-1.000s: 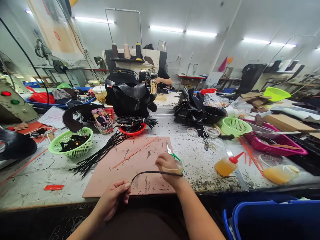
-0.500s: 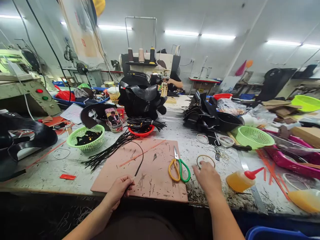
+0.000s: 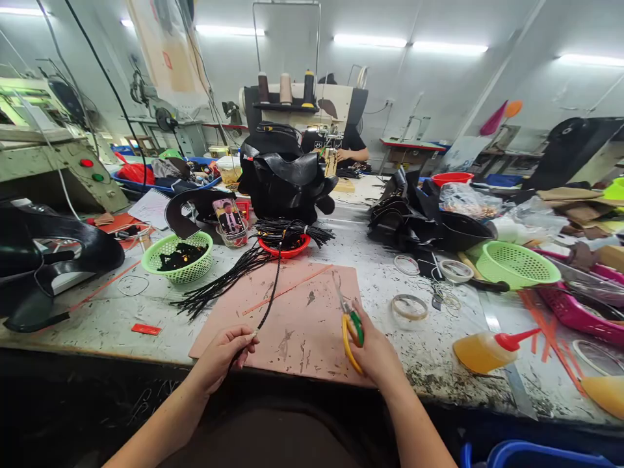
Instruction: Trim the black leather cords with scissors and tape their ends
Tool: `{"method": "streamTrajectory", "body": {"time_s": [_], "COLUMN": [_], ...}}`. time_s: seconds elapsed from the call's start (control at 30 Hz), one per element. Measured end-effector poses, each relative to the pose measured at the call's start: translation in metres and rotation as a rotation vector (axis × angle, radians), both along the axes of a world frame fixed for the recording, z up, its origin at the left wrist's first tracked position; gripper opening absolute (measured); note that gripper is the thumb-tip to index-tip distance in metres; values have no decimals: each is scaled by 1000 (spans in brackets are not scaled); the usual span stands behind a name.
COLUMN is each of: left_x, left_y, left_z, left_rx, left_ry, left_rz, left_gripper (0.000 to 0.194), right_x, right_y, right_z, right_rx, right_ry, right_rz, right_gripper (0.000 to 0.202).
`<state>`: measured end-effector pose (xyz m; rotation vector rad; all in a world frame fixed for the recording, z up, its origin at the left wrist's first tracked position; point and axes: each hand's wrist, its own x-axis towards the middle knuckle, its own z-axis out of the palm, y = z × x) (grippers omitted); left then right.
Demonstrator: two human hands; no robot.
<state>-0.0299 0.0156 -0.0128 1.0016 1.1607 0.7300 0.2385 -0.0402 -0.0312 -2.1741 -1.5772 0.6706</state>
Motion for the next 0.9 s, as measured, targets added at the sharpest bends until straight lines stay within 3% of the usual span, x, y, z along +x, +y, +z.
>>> {"method": "streamTrajectory", "body": {"time_s": [0.13,0.2,0.33,0.5,0.9], "left_x": [-7,-10,-19,-32,-64], "left_y": [1,1,2,5,18], "left_z": [6,7,11,14,9], "left_rx": [30,30,14,3,72], "left_ry": [-48,-56,-85,-96,35], "left_rz": [7,5,5,52,5], "left_gripper": [18,18,19,20,21], "right_x": [-43,-63,-83,-88,-119], "right_y": [-15,-19,-19,-15,10], "right_z": [18,22,11,-8,-1], "right_rx": [-87,-144,-160,-89,-118], "right_ry": [322,414,604,751,733], "right_rz": [346,444,563,629,667], "right_gripper": [51,39,33,40,32]}}
